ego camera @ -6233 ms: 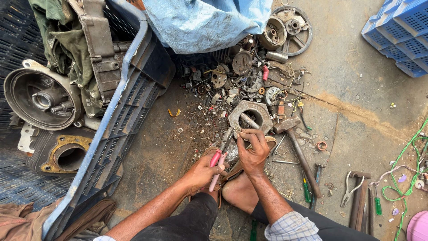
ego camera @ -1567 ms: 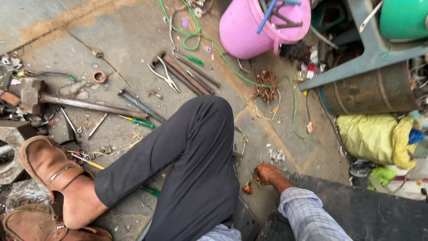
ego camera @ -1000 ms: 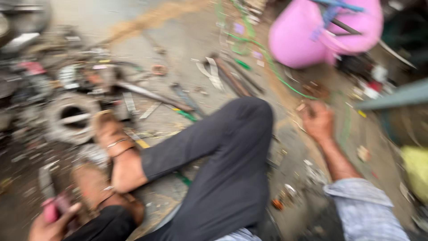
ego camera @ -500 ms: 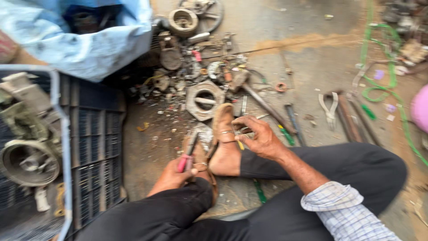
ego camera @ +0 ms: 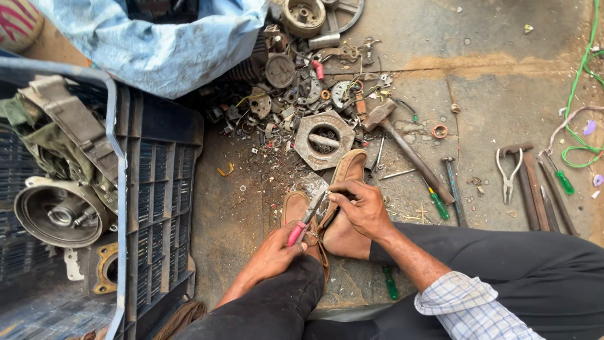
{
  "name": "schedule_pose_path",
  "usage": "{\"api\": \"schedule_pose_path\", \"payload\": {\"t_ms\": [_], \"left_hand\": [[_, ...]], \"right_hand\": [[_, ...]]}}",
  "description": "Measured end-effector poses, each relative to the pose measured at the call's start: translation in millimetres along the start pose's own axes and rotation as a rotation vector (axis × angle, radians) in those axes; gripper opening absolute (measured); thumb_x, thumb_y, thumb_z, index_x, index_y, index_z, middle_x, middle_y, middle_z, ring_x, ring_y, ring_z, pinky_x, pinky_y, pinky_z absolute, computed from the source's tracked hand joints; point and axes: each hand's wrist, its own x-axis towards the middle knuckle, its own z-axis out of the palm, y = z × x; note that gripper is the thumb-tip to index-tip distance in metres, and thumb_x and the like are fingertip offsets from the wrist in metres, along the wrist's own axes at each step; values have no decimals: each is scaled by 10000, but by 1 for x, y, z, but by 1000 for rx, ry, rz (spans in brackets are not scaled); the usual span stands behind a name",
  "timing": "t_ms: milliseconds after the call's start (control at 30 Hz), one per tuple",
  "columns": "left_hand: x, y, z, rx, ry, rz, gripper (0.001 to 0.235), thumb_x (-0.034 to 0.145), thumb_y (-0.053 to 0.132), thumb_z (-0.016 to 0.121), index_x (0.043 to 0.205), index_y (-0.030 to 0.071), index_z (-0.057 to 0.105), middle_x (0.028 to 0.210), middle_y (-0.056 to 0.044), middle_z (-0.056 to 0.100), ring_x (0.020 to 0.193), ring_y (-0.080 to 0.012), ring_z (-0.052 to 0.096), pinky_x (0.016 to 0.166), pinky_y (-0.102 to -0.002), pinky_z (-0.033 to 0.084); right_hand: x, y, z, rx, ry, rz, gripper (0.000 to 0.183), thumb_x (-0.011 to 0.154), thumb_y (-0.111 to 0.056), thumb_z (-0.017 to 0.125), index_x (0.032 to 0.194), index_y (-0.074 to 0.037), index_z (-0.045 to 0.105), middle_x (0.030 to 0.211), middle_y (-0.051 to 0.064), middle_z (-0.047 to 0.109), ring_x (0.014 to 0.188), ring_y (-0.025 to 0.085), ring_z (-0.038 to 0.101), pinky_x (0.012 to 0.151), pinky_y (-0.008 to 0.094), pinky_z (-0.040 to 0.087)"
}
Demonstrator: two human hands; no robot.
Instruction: The person sits on the floor and uses a hammer and chisel to break apart a metal component. They then use pliers and a screwdriver to strip wires and separate parts from a small electrical component, discarding debris into a nearby bag.
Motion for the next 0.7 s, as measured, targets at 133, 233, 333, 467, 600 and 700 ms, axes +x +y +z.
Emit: {"api": "schedule_pose_path", "payload": {"t_ms": [133,233,333,467,600,700], "left_hand": [[1,-8,-3,-117,-46,55,397,850,171,670,1231,60,651,1084,-164,763,1058,-312,724,932,-411,525],[0,-11,-2,-124,-34,-2,560,822,146,667,1371,88,571,1088,-178,736,1050,-321,709,938,-415,522],[1,-13,-6,-153,-13,45,573,819,123,664,1380,67,561,1144,-169,752,1105,-308,711,964,-415,514],[4,-18,-3,-163,-15,-12,580,814,125,647,1388,93,569,1147,-171,751,1104,-302,708,965,-408,516],[-1,-30,6,-81,-39,-192,528,835,174,677,1356,122,612,1080,-201,739,1051,-315,717,937,-414,530],[6,-42,8,-124,-6,-111,537,816,179,693,1346,133,620,1115,-188,728,1078,-305,696,951,-409,511]], "right_hand": [[5,16,7,77,30,75,183,924,-108,747,1093,-39,753,963,47,776,869,113,720,756,266,583],[6,22,8,137,40,208,174,929,-112,747,1088,-43,730,905,26,759,825,87,694,724,254,577],[7,26,9,128,29,280,188,933,-121,741,1101,-43,710,884,22,747,820,76,694,721,251,585],[5,33,7,119,16,264,185,947,-128,739,1104,-35,710,915,36,741,836,86,689,738,257,585],[13,14,4,131,-19,332,196,925,-93,718,1115,-48,725,965,42,768,847,101,706,748,261,591],[46,-36,2,145,39,215,193,931,-122,738,1098,-28,720,1000,58,758,914,125,715,822,282,600]]}}
